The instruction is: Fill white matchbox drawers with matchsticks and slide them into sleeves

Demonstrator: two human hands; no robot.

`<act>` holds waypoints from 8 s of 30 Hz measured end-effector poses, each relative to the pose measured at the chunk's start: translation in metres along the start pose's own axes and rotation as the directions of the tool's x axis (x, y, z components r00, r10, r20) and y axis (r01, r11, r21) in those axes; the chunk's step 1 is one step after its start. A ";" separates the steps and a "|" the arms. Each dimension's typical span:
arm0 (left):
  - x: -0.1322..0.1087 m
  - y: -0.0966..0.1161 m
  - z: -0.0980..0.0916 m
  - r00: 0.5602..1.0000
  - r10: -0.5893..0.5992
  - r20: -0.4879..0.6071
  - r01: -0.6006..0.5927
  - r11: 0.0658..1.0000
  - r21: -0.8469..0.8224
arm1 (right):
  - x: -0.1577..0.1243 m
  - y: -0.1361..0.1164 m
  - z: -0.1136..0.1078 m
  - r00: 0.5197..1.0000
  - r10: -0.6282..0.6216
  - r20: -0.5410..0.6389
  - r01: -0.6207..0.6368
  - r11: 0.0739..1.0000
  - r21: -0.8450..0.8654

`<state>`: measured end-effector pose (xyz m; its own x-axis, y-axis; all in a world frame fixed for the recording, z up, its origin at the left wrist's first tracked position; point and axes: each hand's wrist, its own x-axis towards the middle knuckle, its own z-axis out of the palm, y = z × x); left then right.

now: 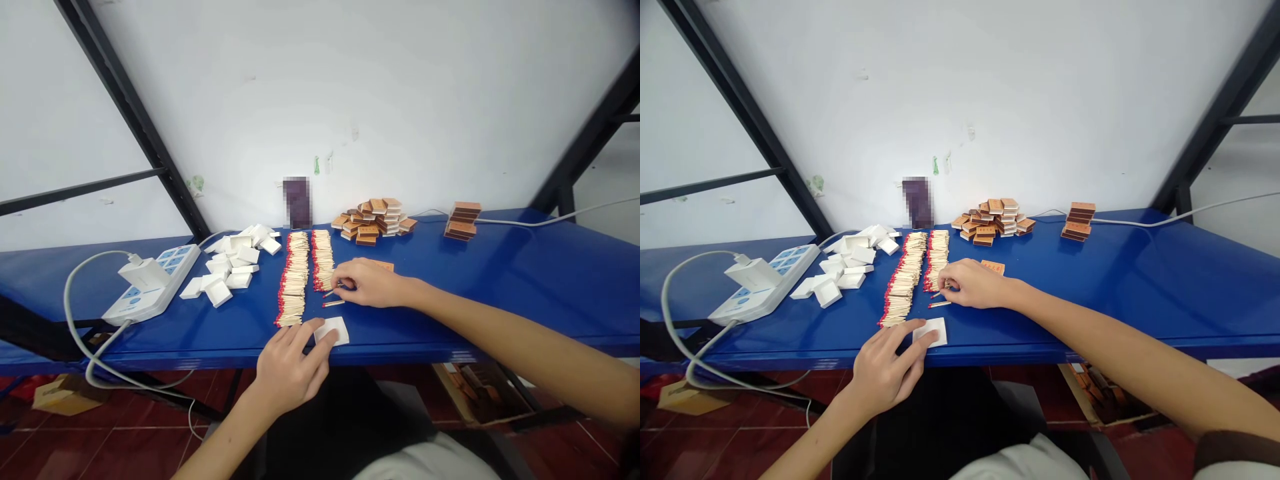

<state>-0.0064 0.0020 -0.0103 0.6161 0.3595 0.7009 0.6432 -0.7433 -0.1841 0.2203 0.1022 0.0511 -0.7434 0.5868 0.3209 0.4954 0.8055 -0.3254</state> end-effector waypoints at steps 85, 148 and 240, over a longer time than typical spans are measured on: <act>0.000 0.002 0.000 1.000 -0.020 -0.006 0.020 1.000 0.002 | 0.004 0.011 0.012 0.993 0.103 -0.053 -0.099 0.992 0.073; -0.001 0.002 0.001 1.000 -0.008 -0.002 0.008 1.000 0.004 | 0.001 0.006 0.007 0.993 0.099 -0.061 -0.102 0.994 -0.050; -0.003 0.001 0.001 1.000 -0.016 0.000 0.016 1.000 -0.003 | 0.002 0.001 0.009 0.991 0.122 0.054 -0.126 0.989 0.077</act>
<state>-0.0072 0.0009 -0.0131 0.6060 0.3715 0.7034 0.6514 -0.7392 -0.1708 0.2151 0.1033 0.0437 -0.7006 0.6754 0.2302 0.5489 0.7162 -0.4309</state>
